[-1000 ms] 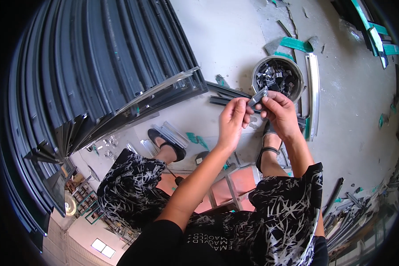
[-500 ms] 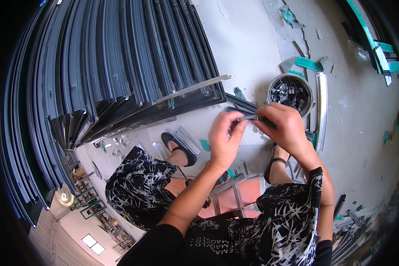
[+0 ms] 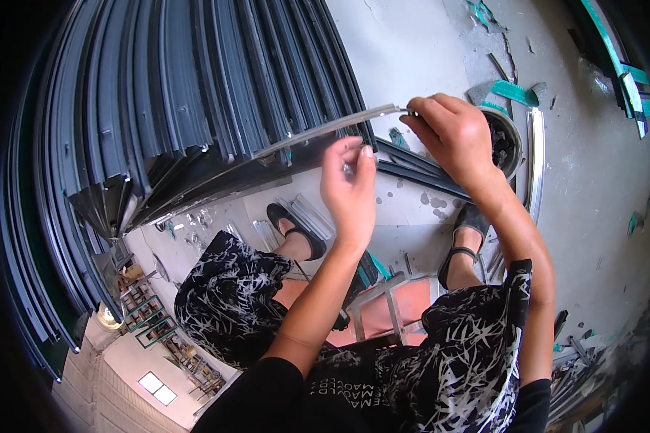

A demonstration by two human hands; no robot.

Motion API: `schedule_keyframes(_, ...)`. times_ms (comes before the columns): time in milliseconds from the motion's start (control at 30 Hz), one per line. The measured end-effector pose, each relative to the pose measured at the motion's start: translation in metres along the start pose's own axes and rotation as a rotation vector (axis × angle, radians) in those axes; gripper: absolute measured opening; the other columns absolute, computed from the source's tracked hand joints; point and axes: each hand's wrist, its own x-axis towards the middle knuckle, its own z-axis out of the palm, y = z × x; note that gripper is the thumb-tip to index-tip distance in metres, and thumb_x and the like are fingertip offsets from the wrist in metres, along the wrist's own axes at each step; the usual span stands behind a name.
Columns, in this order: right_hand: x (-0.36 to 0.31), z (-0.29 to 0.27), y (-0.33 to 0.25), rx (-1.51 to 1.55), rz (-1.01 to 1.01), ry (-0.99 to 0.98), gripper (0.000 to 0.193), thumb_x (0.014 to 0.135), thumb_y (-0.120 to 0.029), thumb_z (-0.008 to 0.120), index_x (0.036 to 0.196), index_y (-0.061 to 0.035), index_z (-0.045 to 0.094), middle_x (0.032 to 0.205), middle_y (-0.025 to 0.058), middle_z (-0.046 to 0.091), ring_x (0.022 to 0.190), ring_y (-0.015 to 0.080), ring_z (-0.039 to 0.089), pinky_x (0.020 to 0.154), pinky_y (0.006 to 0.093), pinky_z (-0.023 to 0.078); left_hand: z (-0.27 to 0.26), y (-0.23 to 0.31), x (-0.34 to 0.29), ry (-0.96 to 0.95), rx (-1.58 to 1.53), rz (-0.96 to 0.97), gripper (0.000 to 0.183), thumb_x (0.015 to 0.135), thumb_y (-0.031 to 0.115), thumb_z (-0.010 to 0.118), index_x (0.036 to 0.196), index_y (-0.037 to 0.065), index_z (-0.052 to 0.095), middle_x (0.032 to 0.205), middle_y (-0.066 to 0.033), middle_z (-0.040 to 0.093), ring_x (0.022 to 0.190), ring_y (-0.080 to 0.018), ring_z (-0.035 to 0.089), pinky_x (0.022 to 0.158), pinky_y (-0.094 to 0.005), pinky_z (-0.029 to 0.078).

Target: The person picks up metal brackets from a bowl and slides them into the slots at the corners of stacked metal frames by hand.

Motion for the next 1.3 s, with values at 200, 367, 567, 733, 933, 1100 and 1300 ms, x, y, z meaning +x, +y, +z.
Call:
schedule_keyframes(200, 0.009, 0.019, 0.003, 0.085, 0.048, 0.129, 0.014, 0.078, -0.014, 0.077, 0.085, -0.0061, 0.068, 0.068, 0.01, 0.06, 0.062, 0.032, 0.061, 0.056, 0.0418, 0.049, 0.013, 0.003, 0.01, 0.073, 0.017, 0.05, 0.014, 0.098, 0.004, 0.062, 0.111, 0.0, 0.057, 0.092, -0.002, 0.063, 0.082, -0.007, 0.058, 0.074, -0.0217, 0.047)
schedule_keyframes(367, 0.005, 0.02, 0.011, 0.103, 0.043, 0.146, 0.015, 0.079, -0.017, 0.076, 0.085, -0.0062, 0.067, 0.07, 0.0108, 0.06, 0.065, 0.0335, 0.062, 0.058, 0.0433, 0.05, 0.003, -0.009, 0.012, 0.148, 0.066, 0.096, 0.013, 0.096, 0.006, 0.065, 0.107, 0.001, 0.06, 0.089, -0.0007, 0.062, 0.079, -0.0058, 0.054, 0.073, -0.0214, 0.046)
schedule_keyframes(567, 0.001, 0.021, 0.005, 0.071, 0.028, 0.159, 0.018, 0.076, -0.016, 0.075, 0.078, -0.0076, 0.06, 0.068, 0.0098, 0.056, 0.064, 0.0334, 0.061, 0.059, 0.044, 0.051, 0.017, 0.01, 0.016, 0.231, 0.298, 0.268, 0.022, 0.093, 0.006, 0.068, 0.113, 0.001, 0.061, 0.087, -0.0006, 0.061, 0.073, -0.0067, 0.051, 0.067, -0.023, 0.045)
schedule_keyframes(733, 0.008, 0.036, -0.007, 0.139, -0.014, 0.161, 0.018, 0.074, -0.015, 0.075, 0.074, -0.0078, 0.058, 0.067, 0.0097, 0.057, 0.062, 0.0315, 0.061, 0.057, 0.0431, 0.051, 0.027, 0.008, 0.041, 0.2, 0.679, 0.628, 0.029, 0.091, 0.003, 0.067, 0.12, 0.002, 0.063, 0.084, -0.004, 0.061, 0.07, -0.0106, 0.054, 0.065, -0.0275, 0.047)
schedule_keyframes(933, 0.011, 0.065, -0.022, 0.198, -0.022, 0.107, 0.014, 0.073, -0.015, 0.07, 0.072, -0.0076, 0.058, 0.069, 0.0096, 0.059, 0.066, 0.0318, 0.063, 0.058, 0.0432, 0.053, 0.015, -0.017, 0.015, 0.266, 0.402, 0.468, 0.022, 0.094, 0.003, 0.064, 0.114, -0.001, 0.057, 0.09, -0.008, 0.064, 0.078, -0.0133, 0.06, 0.073, -0.0283, 0.05)
schedule_keyframes(1100, 0.015, 0.097, -0.049, 0.217, 0.052, 0.045, 0.013, 0.077, -0.016, 0.069, 0.072, -0.0078, 0.059, 0.071, 0.0087, 0.06, 0.068, 0.0306, 0.064, 0.06, 0.0426, 0.054, -0.026, -0.02, 0.019, 0.338, 0.415, 0.335, 0.021, 0.094, 0.003, 0.064, 0.113, -0.003, 0.055, 0.092, -0.0067, 0.063, 0.078, -0.0105, 0.056, 0.072, -0.0265, 0.049)
schedule_keyframes(1300, 0.011, 0.103, -0.053, 0.151, 0.052, 0.09, 0.012, 0.075, -0.016, 0.069, 0.074, -0.0094, 0.06, 0.071, 0.0058, 0.059, 0.069, 0.0263, 0.064, 0.061, 0.0391, 0.054, -0.034, -0.03, 0.027, 0.332, 0.444, 0.23, 0.023, 0.094, 0.008, 0.068, 0.111, -0.003, 0.056, 0.087, -0.004, 0.062, 0.075, -0.0089, 0.054, 0.069, -0.0251, 0.048)
